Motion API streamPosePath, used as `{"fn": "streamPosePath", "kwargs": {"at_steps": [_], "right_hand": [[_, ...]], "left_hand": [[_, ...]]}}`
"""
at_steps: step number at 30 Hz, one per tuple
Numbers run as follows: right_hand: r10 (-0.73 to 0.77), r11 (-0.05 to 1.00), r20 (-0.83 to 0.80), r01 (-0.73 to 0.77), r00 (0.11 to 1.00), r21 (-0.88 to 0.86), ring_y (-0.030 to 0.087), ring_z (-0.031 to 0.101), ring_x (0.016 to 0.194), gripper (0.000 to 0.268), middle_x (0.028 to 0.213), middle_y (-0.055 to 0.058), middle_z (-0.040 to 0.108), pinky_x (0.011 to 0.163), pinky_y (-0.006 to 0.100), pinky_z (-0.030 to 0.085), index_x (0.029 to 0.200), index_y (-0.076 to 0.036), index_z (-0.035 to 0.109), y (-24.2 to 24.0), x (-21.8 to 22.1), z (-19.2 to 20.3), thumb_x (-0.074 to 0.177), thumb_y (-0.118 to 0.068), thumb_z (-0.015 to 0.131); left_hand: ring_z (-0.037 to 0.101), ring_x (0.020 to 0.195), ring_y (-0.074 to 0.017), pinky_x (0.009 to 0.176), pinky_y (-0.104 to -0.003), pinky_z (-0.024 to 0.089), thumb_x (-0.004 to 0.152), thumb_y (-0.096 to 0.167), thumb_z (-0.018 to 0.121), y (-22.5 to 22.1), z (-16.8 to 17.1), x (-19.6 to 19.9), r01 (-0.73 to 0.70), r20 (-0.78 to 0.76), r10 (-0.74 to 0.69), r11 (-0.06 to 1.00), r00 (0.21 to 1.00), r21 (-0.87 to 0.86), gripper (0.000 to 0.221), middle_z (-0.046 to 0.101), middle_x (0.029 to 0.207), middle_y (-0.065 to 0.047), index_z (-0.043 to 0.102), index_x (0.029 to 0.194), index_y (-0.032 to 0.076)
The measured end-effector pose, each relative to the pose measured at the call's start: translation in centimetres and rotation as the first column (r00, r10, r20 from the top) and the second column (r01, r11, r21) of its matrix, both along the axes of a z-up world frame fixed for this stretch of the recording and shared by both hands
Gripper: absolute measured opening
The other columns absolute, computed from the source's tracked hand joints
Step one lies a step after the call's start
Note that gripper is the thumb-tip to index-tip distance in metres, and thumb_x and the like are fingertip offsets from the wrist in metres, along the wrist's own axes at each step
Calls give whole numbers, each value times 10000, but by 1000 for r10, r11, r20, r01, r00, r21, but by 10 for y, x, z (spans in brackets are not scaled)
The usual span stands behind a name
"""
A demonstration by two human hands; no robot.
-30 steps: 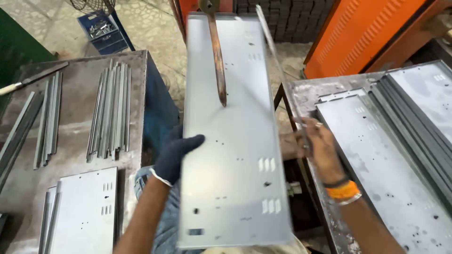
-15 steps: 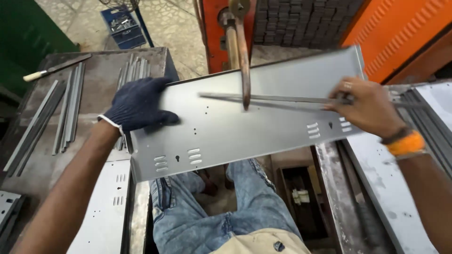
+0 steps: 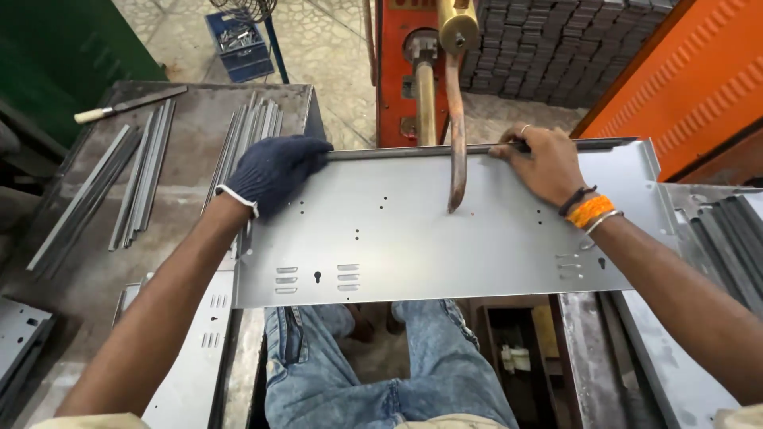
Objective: Spot welding metal strips onto metal panels using a stationary spot welding machine.
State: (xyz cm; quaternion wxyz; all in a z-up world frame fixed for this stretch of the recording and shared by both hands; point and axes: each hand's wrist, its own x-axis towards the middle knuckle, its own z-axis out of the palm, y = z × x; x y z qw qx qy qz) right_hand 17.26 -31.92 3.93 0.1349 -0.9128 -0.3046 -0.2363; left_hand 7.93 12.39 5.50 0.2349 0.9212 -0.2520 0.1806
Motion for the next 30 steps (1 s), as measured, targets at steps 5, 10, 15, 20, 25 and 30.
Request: {"fn": "streamPosePath", "kwargs": {"at_steps": [5,10,15,20,25,30], "right_hand": [[-46,999,-154,41,987,-33,336,690,755,358,858,159,742,719,473,502,994,-77,786,1,5,4,1029,-408,654],[46,999,-96,-49,994,-23,371,692,792,282,899,185,734,696,476,514,1047,-90,785,-19,-3,-16,1046,-316,617],[-58,997,-84,62,995,46,382,684,776,266,829,194,695,753,505,497,1038,-72,738,-34,-38,-35,1123,-285,604],[-212,977,-56,211,976,-14,400,668,746,326,800,209,681,728,512,488,1082,-40,721,-34,-60,-40,1156,-344,628],[-314,949,-78,310,946,-51,401,668,724,346,757,210,672,709,516,487,1065,-49,729,-29,-66,-38,1152,-367,624],[-275,961,-77,274,958,-29,414,666,746,314,803,199,677,674,528,476,1134,-66,733,-23,-66,-33,1117,-355,611]], "left_hand": [[692,922,-400,812,-508,531,961,187,642,16,-2,13,-139,38,135,981,990,133,199,743,1017,-166,756,1105,112],[706,941,-374,848,-479,538,958,159,629,75,-17,-5,-213,234,224,974,946,-72,235,755,1002,-125,730,1163,105],[700,961,-393,817,-495,550,1030,219,638,146,-140,-36,-584,188,597,802,780,-122,183,734,1069,-159,742,1151,130],[707,908,-380,785,-501,558,916,283,690,138,-237,-56,-636,-84,642,767,763,88,212,736,1015,-142,746,1079,158],[685,983,-367,841,-529,523,824,314,736,129,-288,-38,-646,-162,743,651,649,397,277,701,1060,-126,763,1092,248],[556,1235,-327,1049,-496,390,795,523,741,106,-300,-37,-618,-221,840,519,495,591,392,645,1204,-112,784,1042,221]]}}
